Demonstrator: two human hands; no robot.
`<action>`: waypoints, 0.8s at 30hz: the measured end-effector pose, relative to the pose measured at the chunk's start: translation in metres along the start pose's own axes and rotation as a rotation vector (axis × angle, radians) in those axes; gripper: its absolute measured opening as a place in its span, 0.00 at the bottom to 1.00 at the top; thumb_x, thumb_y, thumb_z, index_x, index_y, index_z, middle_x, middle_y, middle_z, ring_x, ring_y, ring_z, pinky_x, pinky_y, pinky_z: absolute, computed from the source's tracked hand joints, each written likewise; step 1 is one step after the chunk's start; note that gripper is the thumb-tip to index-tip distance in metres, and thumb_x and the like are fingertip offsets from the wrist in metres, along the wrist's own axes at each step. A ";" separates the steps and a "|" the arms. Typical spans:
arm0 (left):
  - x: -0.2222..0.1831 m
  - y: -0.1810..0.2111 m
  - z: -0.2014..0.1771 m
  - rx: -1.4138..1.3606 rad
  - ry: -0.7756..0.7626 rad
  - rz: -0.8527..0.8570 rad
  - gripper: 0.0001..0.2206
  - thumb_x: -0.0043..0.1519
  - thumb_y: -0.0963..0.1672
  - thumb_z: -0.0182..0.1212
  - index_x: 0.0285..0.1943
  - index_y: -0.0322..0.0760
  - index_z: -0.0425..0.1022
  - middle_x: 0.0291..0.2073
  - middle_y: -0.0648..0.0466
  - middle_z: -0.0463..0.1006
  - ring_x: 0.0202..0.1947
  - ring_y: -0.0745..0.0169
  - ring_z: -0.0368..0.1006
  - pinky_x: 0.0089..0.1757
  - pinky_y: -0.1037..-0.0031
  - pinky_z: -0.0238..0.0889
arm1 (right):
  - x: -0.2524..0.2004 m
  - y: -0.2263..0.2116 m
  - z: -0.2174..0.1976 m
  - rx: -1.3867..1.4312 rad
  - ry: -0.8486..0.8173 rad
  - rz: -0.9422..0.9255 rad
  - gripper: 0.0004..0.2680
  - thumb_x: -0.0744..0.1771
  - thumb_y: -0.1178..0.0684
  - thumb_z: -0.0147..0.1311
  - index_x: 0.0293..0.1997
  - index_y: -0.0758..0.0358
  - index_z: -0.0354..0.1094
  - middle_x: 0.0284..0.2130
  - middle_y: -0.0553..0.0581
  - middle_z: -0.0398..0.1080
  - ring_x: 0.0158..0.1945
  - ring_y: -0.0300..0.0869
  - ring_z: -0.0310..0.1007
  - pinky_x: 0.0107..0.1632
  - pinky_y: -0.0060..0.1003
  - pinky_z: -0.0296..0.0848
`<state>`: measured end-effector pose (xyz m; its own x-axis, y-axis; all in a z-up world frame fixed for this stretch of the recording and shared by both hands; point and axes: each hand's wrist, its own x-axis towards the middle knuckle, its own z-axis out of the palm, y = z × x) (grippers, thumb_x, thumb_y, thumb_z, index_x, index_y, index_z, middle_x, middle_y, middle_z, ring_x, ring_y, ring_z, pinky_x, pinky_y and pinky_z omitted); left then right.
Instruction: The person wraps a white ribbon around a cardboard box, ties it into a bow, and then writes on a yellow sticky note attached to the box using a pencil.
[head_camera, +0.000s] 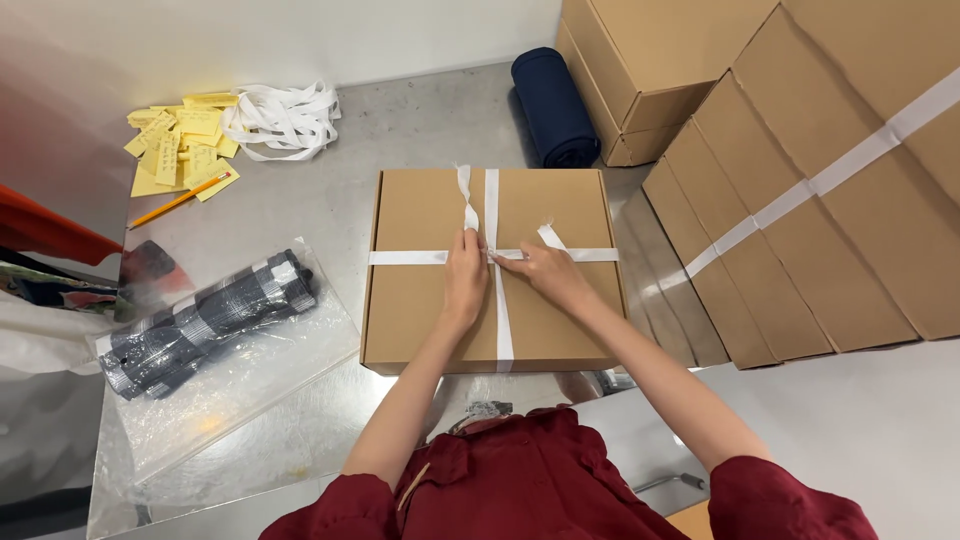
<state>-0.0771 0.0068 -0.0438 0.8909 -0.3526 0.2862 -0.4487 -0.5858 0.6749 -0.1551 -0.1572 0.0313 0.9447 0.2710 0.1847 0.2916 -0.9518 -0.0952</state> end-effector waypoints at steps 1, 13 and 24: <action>0.003 -0.004 0.001 0.000 0.000 -0.003 0.08 0.64 0.36 0.50 0.44 0.39 0.57 0.37 0.47 0.63 0.43 0.37 0.73 0.39 0.53 0.69 | 0.001 0.000 0.002 0.001 -0.002 -0.001 0.14 0.70 0.58 0.46 0.54 0.37 0.75 0.28 0.54 0.69 0.35 0.48 0.77 0.39 0.41 0.78; 0.009 -0.069 -0.082 0.003 0.283 -0.170 0.10 0.59 0.34 0.49 0.46 0.36 0.58 0.40 0.44 0.63 0.44 0.34 0.72 0.42 0.54 0.69 | 0.000 0.023 0.077 -0.137 0.188 -0.046 0.14 0.70 0.55 0.45 0.55 0.30 0.74 0.27 0.47 0.62 0.31 0.41 0.74 0.33 0.34 0.76; 0.013 -0.043 -0.074 0.146 -0.005 0.019 0.11 0.60 0.42 0.61 0.51 0.49 0.72 0.44 0.61 0.71 0.51 0.56 0.72 0.51 0.57 0.64 | -0.003 0.017 0.062 -0.164 0.220 -0.040 0.16 0.71 0.55 0.44 0.55 0.25 0.73 0.27 0.46 0.61 0.31 0.40 0.74 0.34 0.32 0.75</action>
<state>-0.0416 0.0810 -0.0190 0.8820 -0.3680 0.2946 -0.4713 -0.6789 0.5630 -0.1438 -0.1649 -0.0312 0.8726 0.2878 0.3946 0.2827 -0.9565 0.0724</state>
